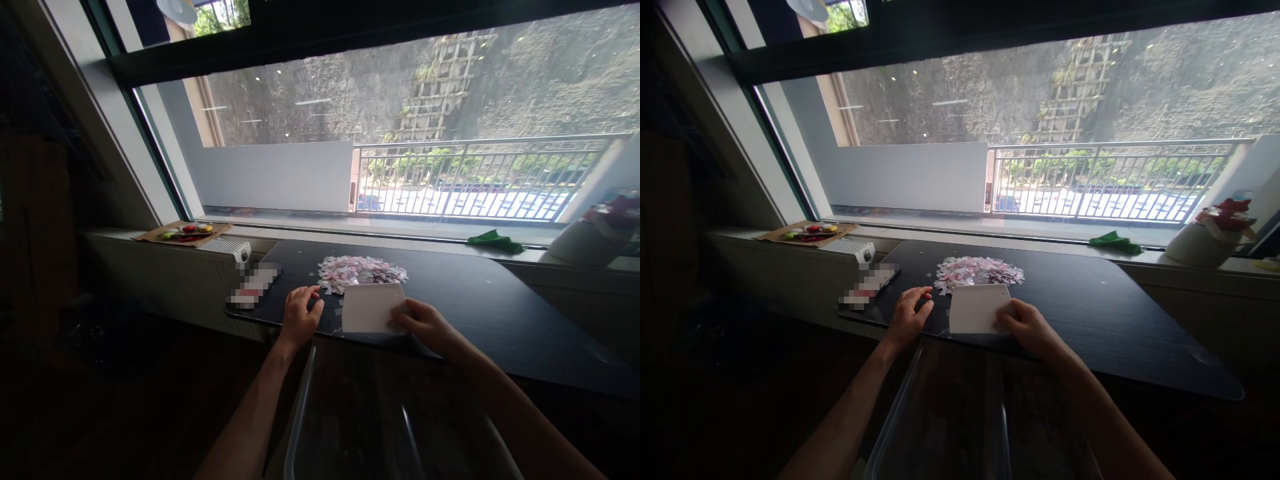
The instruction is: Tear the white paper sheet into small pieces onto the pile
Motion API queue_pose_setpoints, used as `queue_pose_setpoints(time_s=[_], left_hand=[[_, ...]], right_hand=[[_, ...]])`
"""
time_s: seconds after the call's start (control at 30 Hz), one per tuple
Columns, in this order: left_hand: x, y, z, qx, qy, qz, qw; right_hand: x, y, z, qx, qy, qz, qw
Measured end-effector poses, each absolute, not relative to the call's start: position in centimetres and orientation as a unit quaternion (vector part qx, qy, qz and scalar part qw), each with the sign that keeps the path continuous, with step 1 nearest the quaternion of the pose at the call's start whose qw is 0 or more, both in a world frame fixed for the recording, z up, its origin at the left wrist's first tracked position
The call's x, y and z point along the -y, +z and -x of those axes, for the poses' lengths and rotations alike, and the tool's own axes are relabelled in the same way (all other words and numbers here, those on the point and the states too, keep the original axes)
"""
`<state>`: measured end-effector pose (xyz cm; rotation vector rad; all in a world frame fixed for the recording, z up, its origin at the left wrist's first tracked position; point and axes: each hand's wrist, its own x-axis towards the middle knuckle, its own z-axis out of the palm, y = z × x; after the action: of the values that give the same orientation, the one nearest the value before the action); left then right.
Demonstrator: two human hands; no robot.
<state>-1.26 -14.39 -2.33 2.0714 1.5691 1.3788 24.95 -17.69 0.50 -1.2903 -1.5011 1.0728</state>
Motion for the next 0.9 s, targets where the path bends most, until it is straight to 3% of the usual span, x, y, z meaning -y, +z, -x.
queue_pose_setpoints(time_s=[0.23, 0.53, 0.7, 0.9], left_hand=[[14.5, -2.1, 1.4, -0.522, 0.488, -0.686, 0.141], [14.7, -1.7, 1.7, -0.513, 0.594, -0.551, 0.284], [14.8, -1.6, 1.7, -0.514, 0.605, -0.53, 0.298], [14.5, -2.1, 1.4, -0.497, 0.632, -0.522, 0.285]], right_hand=[[18.0, 0.5, -24.8, 0.609, 0.45, 0.516, 0.4], [15.7, 1.4, -20.1, 0.603, 0.394, 0.525, 0.454], [14.7, 2.0, -17.5, 0.598, 0.396, 0.563, 0.409], [16.0, 2.7, -22.2, 0.552, 0.379, 0.629, 0.396]])
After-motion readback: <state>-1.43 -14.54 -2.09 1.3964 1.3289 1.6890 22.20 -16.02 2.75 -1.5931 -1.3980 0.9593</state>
